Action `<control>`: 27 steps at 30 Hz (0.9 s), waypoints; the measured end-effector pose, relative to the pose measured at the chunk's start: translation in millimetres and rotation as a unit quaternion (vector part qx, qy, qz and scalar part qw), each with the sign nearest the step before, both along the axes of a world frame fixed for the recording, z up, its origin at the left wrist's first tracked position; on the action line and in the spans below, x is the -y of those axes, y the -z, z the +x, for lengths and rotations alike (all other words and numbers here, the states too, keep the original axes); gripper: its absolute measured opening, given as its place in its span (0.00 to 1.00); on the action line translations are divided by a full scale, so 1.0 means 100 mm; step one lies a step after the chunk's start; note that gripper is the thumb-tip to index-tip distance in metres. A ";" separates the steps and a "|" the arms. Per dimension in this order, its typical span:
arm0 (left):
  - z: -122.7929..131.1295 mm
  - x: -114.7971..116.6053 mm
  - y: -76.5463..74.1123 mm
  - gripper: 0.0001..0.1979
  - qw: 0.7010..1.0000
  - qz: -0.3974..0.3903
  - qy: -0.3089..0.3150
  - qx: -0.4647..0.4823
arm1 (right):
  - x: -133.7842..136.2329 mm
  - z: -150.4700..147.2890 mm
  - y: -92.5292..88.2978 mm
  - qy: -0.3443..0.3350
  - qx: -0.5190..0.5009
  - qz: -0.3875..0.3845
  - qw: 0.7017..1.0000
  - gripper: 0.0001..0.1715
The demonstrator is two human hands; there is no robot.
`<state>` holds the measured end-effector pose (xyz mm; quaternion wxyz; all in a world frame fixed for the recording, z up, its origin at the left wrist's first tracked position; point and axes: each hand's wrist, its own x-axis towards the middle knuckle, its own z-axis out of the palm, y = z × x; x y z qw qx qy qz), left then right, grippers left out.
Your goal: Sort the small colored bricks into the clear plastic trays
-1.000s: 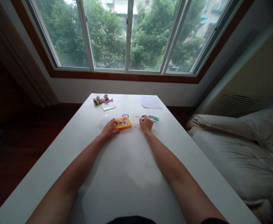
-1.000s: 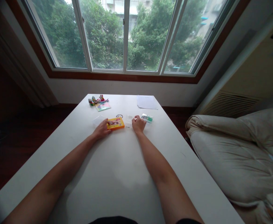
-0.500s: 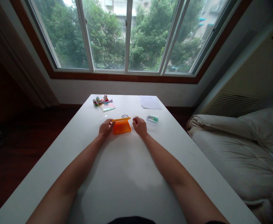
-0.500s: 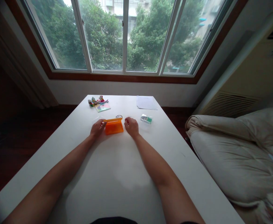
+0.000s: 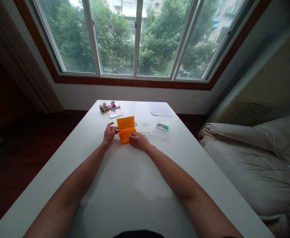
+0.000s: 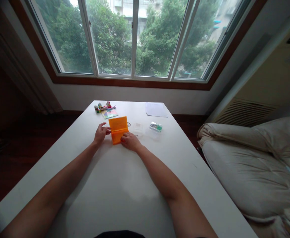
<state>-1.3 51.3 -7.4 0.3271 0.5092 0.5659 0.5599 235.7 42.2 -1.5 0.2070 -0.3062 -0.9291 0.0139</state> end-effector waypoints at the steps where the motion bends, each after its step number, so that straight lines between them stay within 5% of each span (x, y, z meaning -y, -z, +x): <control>1: 0.01 0.01 0.00 0.22 1.000 0.011 0.007 -0.004 | -0.01 0.00 0.01 0.006 0.005 0.000 1.000 0.08; 5: 0.04 0.06 -0.02 0.19 0.997 0.038 0.010 -0.073 | -0.02 -0.02 0.03 0.040 0.014 -0.002 0.999 0.09; 11: -0.14 0.07 -0.04 0.16 0.948 0.091 -0.108 -0.286 | 0.00 -0.07 0.09 0.096 -0.009 -0.002 0.995 0.15; 16: -0.37 0.00 0.08 0.34 0.908 0.008 -0.129 -0.399 | 0.00 -0.06 0.10 0.116 0.007 0.013 0.993 0.14; 21: -0.50 -0.05 0.16 0.37 0.904 -0.062 -0.125 -0.403 | 0.02 -0.08 0.08 0.137 0.017 0.021 0.990 0.12; 27: -0.39 0.00 0.06 0.29 0.961 0.042 -0.078 -0.260 | 0.03 -0.07 0.06 0.133 -0.019 0.010 0.991 0.12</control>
